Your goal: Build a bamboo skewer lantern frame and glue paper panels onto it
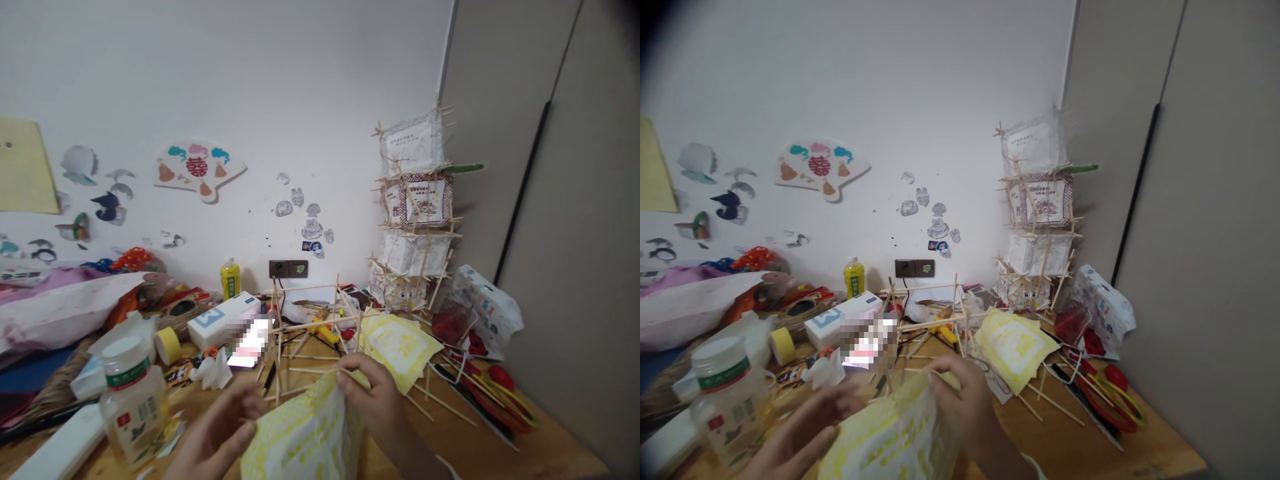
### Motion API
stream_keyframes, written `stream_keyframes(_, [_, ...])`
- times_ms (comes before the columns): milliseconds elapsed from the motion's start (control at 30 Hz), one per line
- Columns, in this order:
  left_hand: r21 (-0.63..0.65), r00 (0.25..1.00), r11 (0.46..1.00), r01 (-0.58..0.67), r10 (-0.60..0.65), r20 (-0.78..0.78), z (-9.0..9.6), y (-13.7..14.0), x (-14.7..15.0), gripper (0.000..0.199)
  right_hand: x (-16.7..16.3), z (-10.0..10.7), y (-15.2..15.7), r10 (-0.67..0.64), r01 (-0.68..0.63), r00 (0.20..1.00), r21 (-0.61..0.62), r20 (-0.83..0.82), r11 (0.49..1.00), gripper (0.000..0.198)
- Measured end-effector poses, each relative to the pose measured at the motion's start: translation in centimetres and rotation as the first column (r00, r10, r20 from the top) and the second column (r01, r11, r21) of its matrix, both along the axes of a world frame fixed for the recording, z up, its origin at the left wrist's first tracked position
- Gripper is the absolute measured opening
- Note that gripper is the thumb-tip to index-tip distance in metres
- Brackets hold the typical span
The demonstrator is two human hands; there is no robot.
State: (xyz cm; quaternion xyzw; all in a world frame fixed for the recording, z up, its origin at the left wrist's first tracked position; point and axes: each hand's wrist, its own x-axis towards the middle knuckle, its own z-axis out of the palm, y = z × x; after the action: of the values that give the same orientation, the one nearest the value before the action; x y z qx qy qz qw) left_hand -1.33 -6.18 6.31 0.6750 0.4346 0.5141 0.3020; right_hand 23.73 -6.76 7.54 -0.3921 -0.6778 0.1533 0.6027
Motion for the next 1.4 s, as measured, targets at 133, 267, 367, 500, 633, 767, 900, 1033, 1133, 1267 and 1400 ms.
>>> stream_keyframes(133, [-0.204,0.977,0.966,0.16,-0.184,-0.103,-0.8,0.9,0.7,0.041,-0.3,-2.2,1.7,-0.142,0.142,0.987,-0.016,-0.071,0.99,0.013])
stream_keyframes(267, [-0.177,0.986,0.977,0.122,-0.139,-0.09,-1.4,1.3,0.6,0.04,0.1,-2.8,2.2,-0.233,0.234,0.972,0.051,-0.03,0.971,0.011])
stream_keyframes(367, [-0.055,0.998,0.998,0.004,-0.008,-0.062,-0.9,1.9,1.1,0.041,0.9,-1.5,1.8,-0.254,0.222,0.958,0.218,0.134,0.95,0.012])
stream_keyframes(500, [0.133,0.988,0.983,-0.127,0.137,-0.067,0.5,3.1,2.2,0.037,2.1,1.6,1.5,-0.453,0.275,0.811,0.443,0.37,0.853,0.014])
stream_keyframes(633, [0.215,0.984,0.962,-0.169,0.179,-0.026,1.1,4.5,3.1,0.034,2.9,3.9,2.4,-0.547,0.33,0.692,0.468,0.471,0.82,0.013])
stream_keyframes(767, [0.248,0.972,0.941,-0.231,0.233,0.021,1.0,5.3,3.8,0.032,3.4,4.7,3.3,-0.525,0.302,0.685,0.458,0.506,0.836,0.013])
stream_keyframes(900, [0.261,0.966,0.931,-0.257,0.254,0.046,0.9,5.9,4.3,0.031,3.5,4.7,3.7,-0.523,0.279,0.68,0.478,0.513,0.833,0.014])
stream_keyframes(1033, [0.236,0.96,0.931,-0.277,0.259,0.107,0.9,6.5,4.6,0.03,3.8,4.9,4.0,-0.535,0.28,0.67,0.493,0.514,0.824,0.015])
stream_keyframes(1133, [0.194,0.964,0.947,-0.256,0.236,0.119,1.0,6.7,4.9,0.031,4.1,5.0,4.3,-0.543,0.272,0.66,0.509,0.519,0.817,0.015])
stream_keyframes(1267, [0.149,0.971,0.966,-0.213,0.192,0.146,0.9,6.7,5.4,0.032,4.7,5.1,4.7,-0.467,0.226,0.693,0.449,0.55,0.864,0.014])
stream_keyframes(1400, [0.104,0.96,0.971,-0.217,0.193,0.202,0.4,6.9,5.5,0.035,5.0,5.0,4.8,-0.375,0.186,0.738,0.365,0.561,0.912,0.015])
